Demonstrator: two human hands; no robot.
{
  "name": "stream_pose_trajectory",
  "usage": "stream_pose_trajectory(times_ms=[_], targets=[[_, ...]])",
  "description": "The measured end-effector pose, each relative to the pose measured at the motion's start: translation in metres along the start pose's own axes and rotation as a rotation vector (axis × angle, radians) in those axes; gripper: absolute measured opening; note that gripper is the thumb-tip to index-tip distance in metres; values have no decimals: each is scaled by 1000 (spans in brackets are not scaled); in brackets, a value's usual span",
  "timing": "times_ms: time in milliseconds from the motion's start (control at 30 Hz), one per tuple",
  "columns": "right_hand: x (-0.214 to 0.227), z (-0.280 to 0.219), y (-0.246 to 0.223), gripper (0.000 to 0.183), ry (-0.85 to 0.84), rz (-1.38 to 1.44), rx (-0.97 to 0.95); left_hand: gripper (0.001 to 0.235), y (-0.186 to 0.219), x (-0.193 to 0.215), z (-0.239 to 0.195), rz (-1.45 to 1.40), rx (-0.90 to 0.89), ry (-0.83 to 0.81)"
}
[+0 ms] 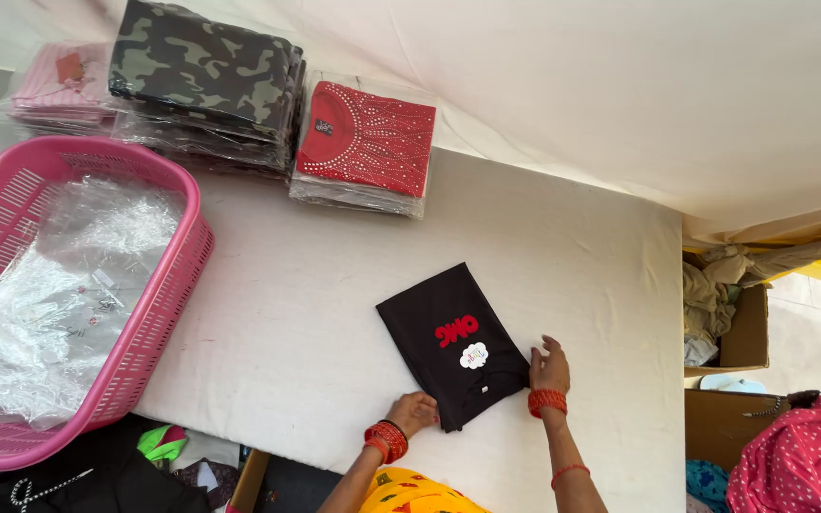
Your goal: The person folds a black t-shirt and places it into a clear plastic bag. They then fold a pair of camouflage-patterned pants and place them into a plastic bag as well. The person repeats this process with another pair of camouflage pants.
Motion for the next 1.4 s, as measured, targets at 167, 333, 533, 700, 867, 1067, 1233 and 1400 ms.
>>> stream_pose_trajectory(times_ms=[167, 333, 533, 700, 867, 1067, 1233, 1400], targets=[[-11, -80, 28, 49, 197, 21, 124, 22, 110, 187, -41, -50, -419, 591], [-45, -185, 72, 64, 266, -77, 227, 19, 157, 404, -79, -80, -648, 1163], [-72, -220, 108, 59, 473, -273, 343, 61, 97, 579, -30, 352, -287, 1171], [-30, -224, 44, 58, 226, -396, 259, 83, -35, 649, 71, 809, 224, 673], [-18, -224, 27, 57, 197, -418, 256, 83, -49, 653, 76, 1078, 211, 623], [-17, -223, 20, 56, 176, -408, 267, 40, -51, 658, 62, 1204, 178, 740], [-17, -223, 22, 55, 193, -398, 273, 51, -41, 653, 55, 1296, 40, 805], [-20, -224, 26, 55, 178, -410, 268, 98, 22, 625, 35, 1112, 282, 700]])
Point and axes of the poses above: each hand's wrist, its own z-axis towards the middle knuckle, its own x-axis out of the back of the hand, y = z × x, the point moved 4 cm from there along z, towards the middle knuckle, and after that the axes turned 12 degrees about y, right-handed, at the moved point
